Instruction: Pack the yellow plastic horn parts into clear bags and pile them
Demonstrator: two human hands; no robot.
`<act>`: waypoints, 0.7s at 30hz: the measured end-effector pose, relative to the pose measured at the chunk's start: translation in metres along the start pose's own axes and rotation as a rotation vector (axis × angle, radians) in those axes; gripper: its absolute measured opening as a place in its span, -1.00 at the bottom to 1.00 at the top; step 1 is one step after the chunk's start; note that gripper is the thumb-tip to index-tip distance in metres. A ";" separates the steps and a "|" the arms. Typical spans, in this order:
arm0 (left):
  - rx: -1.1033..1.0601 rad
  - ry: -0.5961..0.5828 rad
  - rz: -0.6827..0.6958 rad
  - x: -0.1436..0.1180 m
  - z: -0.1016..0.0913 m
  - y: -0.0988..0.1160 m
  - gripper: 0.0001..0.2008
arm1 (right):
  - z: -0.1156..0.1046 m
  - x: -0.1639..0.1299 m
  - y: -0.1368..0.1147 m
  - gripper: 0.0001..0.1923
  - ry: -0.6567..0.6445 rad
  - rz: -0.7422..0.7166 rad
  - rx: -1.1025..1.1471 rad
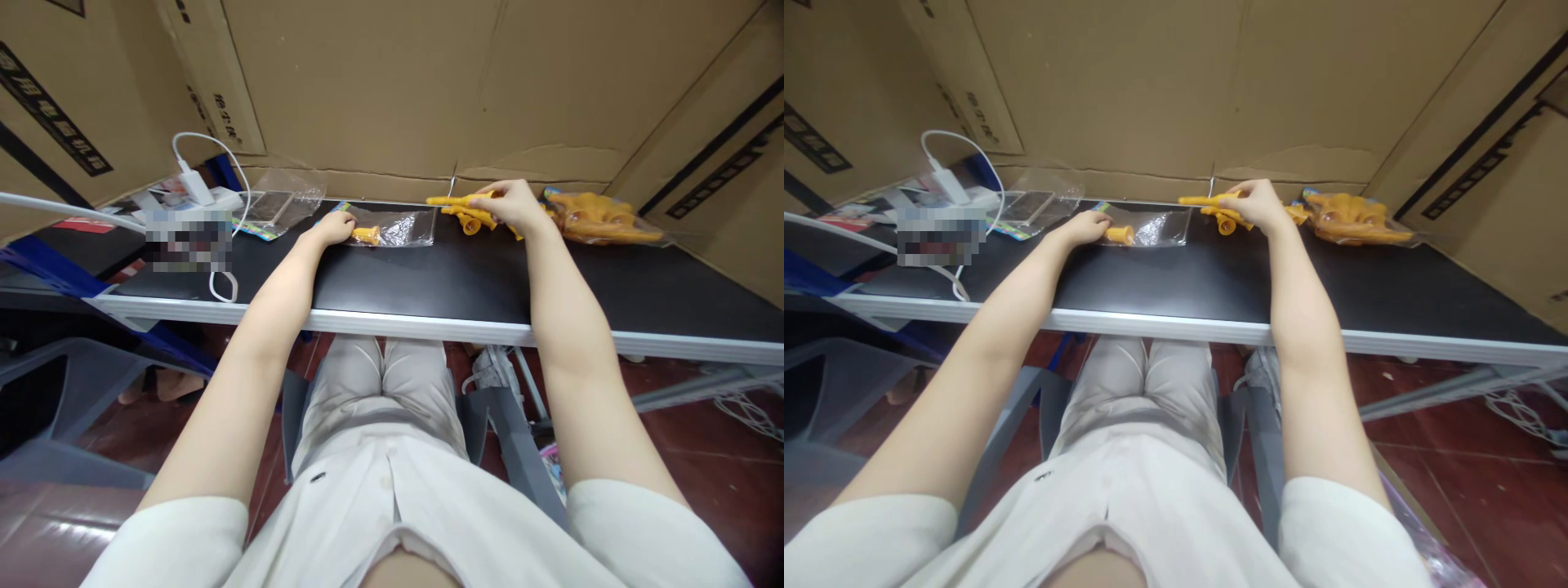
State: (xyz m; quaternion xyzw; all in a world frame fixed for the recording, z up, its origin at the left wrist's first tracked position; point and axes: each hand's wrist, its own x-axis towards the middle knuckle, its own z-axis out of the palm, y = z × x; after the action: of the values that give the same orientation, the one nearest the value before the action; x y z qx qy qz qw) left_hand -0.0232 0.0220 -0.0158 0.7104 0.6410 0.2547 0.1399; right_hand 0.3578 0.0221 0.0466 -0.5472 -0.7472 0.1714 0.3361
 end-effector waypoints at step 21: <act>0.163 -0.139 0.096 -0.017 0.004 0.036 -0.45 | 0.104 -0.006 -0.033 -0.77 -0.071 -0.113 -0.106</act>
State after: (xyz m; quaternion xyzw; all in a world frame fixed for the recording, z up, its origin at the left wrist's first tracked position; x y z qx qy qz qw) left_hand 0.0084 0.0006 -0.0034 0.7652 0.6135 0.1585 0.1134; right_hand 0.2637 0.0170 -0.0087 -0.5147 -0.7964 0.1318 0.2889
